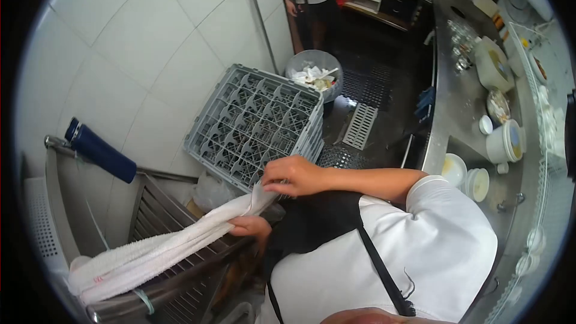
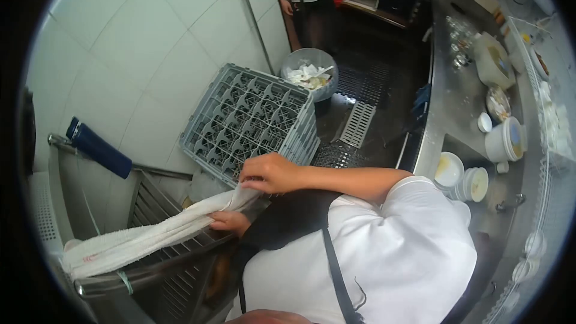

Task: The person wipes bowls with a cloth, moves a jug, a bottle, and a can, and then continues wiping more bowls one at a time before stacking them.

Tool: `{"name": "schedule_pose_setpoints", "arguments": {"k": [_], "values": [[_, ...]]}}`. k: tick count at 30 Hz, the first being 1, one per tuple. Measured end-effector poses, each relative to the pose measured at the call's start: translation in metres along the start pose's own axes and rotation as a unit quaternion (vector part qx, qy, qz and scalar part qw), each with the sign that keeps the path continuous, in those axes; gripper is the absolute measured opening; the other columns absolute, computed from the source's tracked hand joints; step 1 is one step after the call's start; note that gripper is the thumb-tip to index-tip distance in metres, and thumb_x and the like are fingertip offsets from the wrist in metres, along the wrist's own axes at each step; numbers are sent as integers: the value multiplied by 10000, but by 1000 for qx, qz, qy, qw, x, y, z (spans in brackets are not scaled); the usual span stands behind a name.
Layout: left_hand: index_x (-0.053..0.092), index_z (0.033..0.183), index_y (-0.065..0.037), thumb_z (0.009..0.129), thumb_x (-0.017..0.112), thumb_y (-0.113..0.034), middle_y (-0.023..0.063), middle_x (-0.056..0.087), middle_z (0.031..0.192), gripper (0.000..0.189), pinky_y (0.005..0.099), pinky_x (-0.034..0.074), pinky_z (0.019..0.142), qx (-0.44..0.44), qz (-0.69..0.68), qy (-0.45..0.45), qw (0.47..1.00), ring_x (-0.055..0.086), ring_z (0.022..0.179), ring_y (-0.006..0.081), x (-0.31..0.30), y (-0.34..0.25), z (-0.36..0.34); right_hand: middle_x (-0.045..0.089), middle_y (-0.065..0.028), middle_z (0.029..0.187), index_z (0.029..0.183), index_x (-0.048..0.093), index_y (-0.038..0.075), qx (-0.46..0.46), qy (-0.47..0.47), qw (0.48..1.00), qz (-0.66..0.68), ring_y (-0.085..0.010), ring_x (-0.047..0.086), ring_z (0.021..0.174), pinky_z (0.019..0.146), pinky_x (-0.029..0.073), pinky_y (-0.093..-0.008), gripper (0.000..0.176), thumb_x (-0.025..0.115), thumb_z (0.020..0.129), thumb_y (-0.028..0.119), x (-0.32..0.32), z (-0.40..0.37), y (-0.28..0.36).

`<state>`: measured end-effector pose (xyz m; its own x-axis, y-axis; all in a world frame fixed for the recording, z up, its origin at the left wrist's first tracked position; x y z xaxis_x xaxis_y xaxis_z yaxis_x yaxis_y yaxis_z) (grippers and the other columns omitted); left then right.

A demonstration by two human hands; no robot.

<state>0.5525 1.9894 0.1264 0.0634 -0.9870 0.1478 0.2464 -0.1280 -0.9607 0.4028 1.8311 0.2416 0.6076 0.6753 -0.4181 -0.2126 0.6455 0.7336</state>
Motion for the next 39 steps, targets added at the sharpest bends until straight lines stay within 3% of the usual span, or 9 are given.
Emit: {"name": "schedule_pose_setpoints", "arguments": {"k": [5,12,22,25,28,30,32,35,39], "values": [[470,1420,109,1113,503,-274,265,578,1372,492,398,507,1021,-84,36,80,993,615,1172,294,-11,74,-3,724,-92,918,996,736,67,162,13,985,-51,-302,710,841,704,547,-411,142,717,924,188,12,-48,-10],[493,1393,101,1107,519,-263,245,601,1330,464,383,514,993,-204,54,267,940,627,1134,276,-28,105,7,694,-94,891,983,707,47,154,25,979,-133,-318,691,823,694,550,-421,141,707,950,184,15,-66,6],[527,1354,89,1097,543,-247,218,633,1269,423,360,524,952,-280,91,499,815,644,1080,249,-30,143,4,699,-110,886,954,706,56,203,-51,950,-231,-335,698,843,704,553,-443,143,710,923,196,9,-119,13],[538,1342,86,1094,551,-242,209,643,1251,411,354,527,940,-286,106,551,777,649,1063,241,-26,149,-1,708,-109,989,1040,718,66,240,-28,951,-192,-331,702,913,745,563,-439,226,736,915,254,7,-132,6],[548,1330,83,1091,558,-237,201,653,1232,399,347,530,928,-286,119,602,736,654,1047,234,-21,151,-13,693,-130,1114,1161,706,71,188,-51,969,-150,-342,693,998,791,568,-448,400,779,880,346,5,-112,13],[555,1322,80,1089,563,-234,196,659,1220,391,342,532,920,-277,134,641,703,657,1036,228,-16,150,-22,678,-128,1123,1270,658,54,15,-97,984,-147,-356,679,1039,854,550,-458,577,809,847,417,5,-74,24],[561,1315,78,1087,567,-231,190,666,1208,383,338,534,912,-266,141,675,673,660,1025,223,-8,148,-31,692,-150,1051,1203,652,42,-97,-88,985,-116,-390,672,1009,847,538,-493,513,792,851,388,13,-33,44],[572,1303,74,1085,575,-226,182,676,1190,371,331,537,899,-250,147,721,630,665,1009,215,3,144,-45,697,-147,960,1034,642,42,-51,125,985,-110,-397,667,962,798,524,-511,322,735,878,309,55,-11,27],[585,1287,70,1081,584,-220,171,689,1166,356,322,540,883,-234,151,764,582,672,987,205,13,149,-60,677,-141,907,877,587,59,36,108,992,-52,-401,650,949,770,502,-524,177,658,906,218,47,-45,-25]]}}
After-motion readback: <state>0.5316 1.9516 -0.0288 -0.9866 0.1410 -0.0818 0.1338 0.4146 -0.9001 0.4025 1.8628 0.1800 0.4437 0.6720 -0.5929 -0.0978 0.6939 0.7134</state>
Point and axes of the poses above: each hand's wrist, its own z-axis towards the middle knuckle, its own x-axis out of the palm, y = z × x, the point moved 3 cm from there along z, towards the middle knuckle
